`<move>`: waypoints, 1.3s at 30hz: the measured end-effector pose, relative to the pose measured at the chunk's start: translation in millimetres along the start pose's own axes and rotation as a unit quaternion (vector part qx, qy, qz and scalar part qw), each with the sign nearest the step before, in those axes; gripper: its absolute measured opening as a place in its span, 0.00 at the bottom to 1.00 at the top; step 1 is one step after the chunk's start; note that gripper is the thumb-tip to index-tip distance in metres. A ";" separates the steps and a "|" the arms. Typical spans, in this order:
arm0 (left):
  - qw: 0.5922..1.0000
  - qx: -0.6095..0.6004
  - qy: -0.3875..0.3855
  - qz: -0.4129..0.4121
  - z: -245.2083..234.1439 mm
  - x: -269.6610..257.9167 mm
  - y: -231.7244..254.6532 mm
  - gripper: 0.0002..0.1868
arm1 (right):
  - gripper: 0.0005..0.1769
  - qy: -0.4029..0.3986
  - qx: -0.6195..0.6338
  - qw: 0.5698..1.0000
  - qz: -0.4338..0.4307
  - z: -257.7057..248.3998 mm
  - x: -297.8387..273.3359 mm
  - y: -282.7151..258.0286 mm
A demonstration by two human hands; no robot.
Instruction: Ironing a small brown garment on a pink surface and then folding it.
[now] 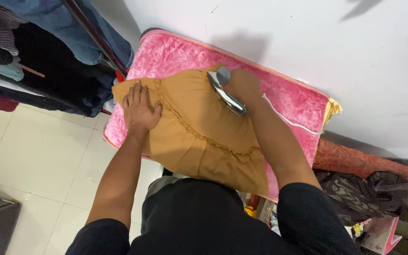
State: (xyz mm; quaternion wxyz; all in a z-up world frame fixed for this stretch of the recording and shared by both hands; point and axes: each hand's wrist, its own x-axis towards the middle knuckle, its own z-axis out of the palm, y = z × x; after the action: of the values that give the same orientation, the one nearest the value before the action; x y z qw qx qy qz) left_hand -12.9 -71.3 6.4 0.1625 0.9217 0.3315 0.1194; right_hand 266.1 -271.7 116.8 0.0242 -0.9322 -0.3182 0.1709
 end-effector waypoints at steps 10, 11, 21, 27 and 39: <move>1.000 -0.006 -0.015 -0.009 0.1 3.0 -0.5 0.41 | 0.30 -0.027 -0.006 1.000 -0.006 -3.3 1.9 -3.8; 1.000 -0.006 -0.019 -0.010 -0.6 4.2 -0.1 0.41 | 0.29 -0.013 0.014 1.000 0.002 -4.5 0.3 -4.8; 1.000 -0.014 -0.012 -0.006 -3.5 1.0 1.4 0.42 | 0.30 0.018 0.029 0.998 0.050 1.8 -1.6 -5.4; 1.000 -0.002 -0.013 -0.002 -1.6 2.5 -1.2 0.42 | 0.28 0.072 0.068 0.992 0.083 14.1 7.5 -2.8; 1.000 -0.014 -0.022 0.000 -1.6 2.1 -2.8 0.42 | 0.34 0.091 0.117 0.982 0.117 16.5 19.8 12.4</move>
State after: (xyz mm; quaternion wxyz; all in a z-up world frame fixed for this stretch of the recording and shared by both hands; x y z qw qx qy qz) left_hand -13.5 -67.6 7.0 0.1821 0.9219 0.3258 0.1038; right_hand 282.5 -270.7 93.4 0.1416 -0.9654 -0.1811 0.1232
